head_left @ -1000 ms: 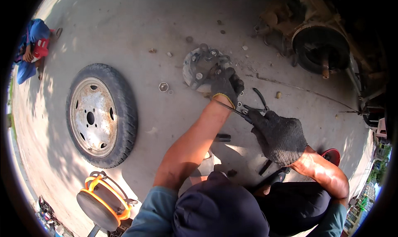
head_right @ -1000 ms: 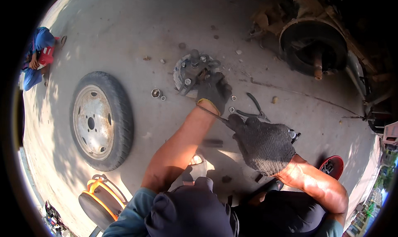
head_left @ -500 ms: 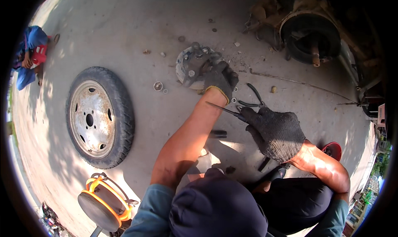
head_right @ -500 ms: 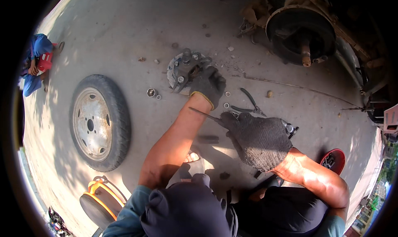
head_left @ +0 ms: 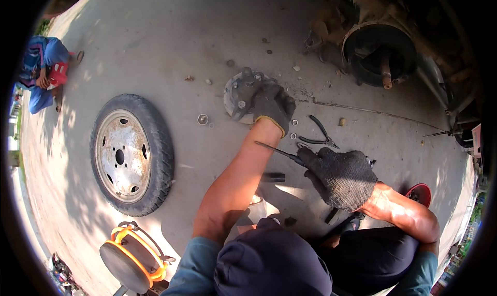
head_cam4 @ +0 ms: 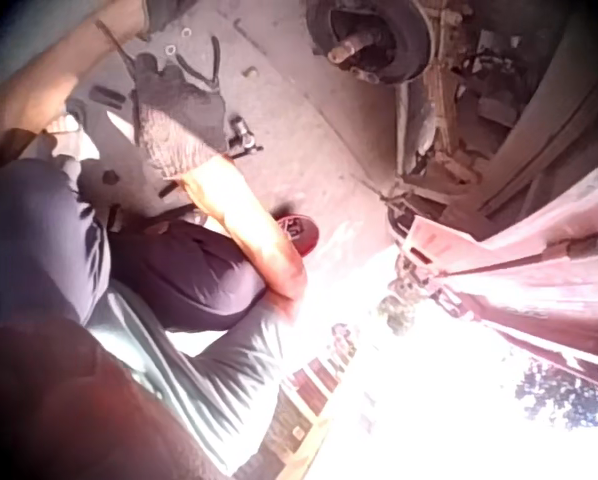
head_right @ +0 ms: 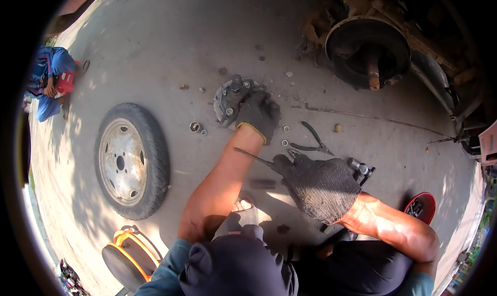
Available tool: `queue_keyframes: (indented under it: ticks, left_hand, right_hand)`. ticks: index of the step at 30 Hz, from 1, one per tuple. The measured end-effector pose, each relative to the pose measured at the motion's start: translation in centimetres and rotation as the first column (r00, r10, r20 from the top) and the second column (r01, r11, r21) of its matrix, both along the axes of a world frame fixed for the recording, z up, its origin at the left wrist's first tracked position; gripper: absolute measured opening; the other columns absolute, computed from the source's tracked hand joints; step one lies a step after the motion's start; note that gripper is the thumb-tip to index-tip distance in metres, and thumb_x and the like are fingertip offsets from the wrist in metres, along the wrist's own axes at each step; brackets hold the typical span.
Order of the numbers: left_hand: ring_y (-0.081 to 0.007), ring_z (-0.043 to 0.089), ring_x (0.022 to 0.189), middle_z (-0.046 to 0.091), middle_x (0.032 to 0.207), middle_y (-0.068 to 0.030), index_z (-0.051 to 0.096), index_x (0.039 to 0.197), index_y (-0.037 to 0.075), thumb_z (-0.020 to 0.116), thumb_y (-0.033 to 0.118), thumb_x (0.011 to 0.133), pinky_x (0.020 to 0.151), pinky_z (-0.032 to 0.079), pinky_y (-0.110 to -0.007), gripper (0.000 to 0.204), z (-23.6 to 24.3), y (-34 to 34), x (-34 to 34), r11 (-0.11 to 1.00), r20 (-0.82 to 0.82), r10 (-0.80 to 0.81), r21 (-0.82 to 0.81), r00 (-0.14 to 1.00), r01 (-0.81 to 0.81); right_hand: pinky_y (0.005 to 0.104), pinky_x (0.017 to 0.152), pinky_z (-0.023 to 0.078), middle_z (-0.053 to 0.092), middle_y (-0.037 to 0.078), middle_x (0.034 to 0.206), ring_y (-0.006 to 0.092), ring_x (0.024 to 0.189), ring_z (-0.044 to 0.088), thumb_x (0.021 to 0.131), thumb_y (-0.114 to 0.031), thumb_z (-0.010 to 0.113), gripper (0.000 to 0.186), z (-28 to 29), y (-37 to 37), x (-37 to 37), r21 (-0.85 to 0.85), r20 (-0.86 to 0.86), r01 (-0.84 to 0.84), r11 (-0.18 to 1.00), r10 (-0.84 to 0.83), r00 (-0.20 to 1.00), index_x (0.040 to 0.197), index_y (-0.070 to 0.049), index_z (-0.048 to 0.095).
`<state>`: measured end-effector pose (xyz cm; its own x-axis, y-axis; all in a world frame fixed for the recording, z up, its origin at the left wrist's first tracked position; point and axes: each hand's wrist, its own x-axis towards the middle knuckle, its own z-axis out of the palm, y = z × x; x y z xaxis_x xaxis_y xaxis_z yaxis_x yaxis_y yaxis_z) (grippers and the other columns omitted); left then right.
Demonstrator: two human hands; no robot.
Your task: The person uses a screwdriver and pliers to manipulate springs and components within a motorcycle drum brake assembly.
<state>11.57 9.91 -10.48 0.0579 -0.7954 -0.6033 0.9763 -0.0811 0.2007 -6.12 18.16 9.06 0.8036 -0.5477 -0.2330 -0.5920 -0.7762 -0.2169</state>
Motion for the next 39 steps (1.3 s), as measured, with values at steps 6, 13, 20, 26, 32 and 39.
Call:
queue_keyframes:
  ticks: [6,13,20,26,32,39]
  left_hand:
    - [-0.0149,0.056,0.074,0.058,0.081,0.0025,0.060,0.091,0.017,0.062,0.008,0.096,0.065,0.051,-0.029,0.011,-0.2,-0.6,-0.9,0.999,-0.063,-0.002,-0.035,0.998,0.000]
    - [-0.0149,0.058,0.073,0.060,0.081,0.0019,0.061,0.090,0.017,0.064,0.010,0.095,0.063,0.051,-0.028,0.010,-1.4,0.0,0.1,0.994,-0.092,-0.022,-0.111,0.996,0.011]
    - [-0.0189,0.060,0.059,0.061,0.073,-0.0044,0.059,0.093,0.012,0.068,0.014,0.093,0.051,0.051,-0.033,0.009,2.9,-0.4,-0.7,0.986,0.444,-0.162,0.113,0.881,0.124]
    - [-0.0185,0.061,0.055,0.062,0.072,-0.0071,0.062,0.098,0.006,0.065,0.019,0.096,0.048,0.049,-0.033,0.013,4.8,-1.1,-0.7,1.000,0.721,-0.018,0.006,0.693,0.020]
    - [-0.0154,0.062,0.057,0.065,0.076,-0.0065,0.065,0.105,0.004,0.068,0.021,0.097,0.050,0.050,-0.031,0.019,1.0,-2.2,0.2,0.993,0.889,0.080,-0.110,0.451,0.041]
    - [-0.0135,0.062,0.060,0.066,0.075,-0.0056,0.068,0.104,0.003,0.067,0.028,0.098,0.053,0.049,-0.029,0.026,-1.6,-3.4,1.2,0.989,0.991,0.135,-0.136,0.023,0.052]
  right_hand:
    - [0.0429,0.054,0.052,0.066,0.012,0.090,0.0311,0.069,0.068,0.093,-0.021,0.069,0.045,0.3,0.4,-0.9,-0.024,-0.018,0.002,1.000,-0.003,1.000,0.136,-0.010,0.059]
    - [0.0436,0.055,0.053,0.067,0.013,0.091,0.0318,0.069,0.069,0.093,-0.021,0.069,0.047,-0.5,0.6,-0.2,-0.107,0.152,0.069,0.992,-0.052,0.987,0.137,-0.009,0.059]
    - [0.0431,0.056,0.053,0.067,0.013,0.091,0.0323,0.071,0.070,0.093,-0.021,0.068,0.046,0.0,0.3,-0.8,-0.057,0.044,0.117,0.991,-0.115,0.992,0.137,-0.010,0.059]
    - [0.0451,0.053,0.052,0.066,0.012,0.087,0.0331,0.062,0.067,0.092,-0.025,0.069,0.048,0.6,0.6,-0.9,-0.021,-0.015,0.101,0.995,-0.102,0.995,0.137,-0.011,0.058]
    - [0.0455,0.051,0.051,0.066,0.012,0.082,0.0334,0.061,0.066,0.093,-0.023,0.068,0.044,1.3,1.0,-0.1,0.041,0.033,0.029,0.999,-0.030,0.999,0.134,-0.009,0.059]
    - [0.0443,0.054,0.053,0.066,0.012,0.087,0.0325,0.063,0.068,0.094,-0.024,0.067,0.045,0.1,0.6,-1.2,-0.075,0.062,0.031,0.997,-0.027,0.998,0.136,-0.011,0.059]
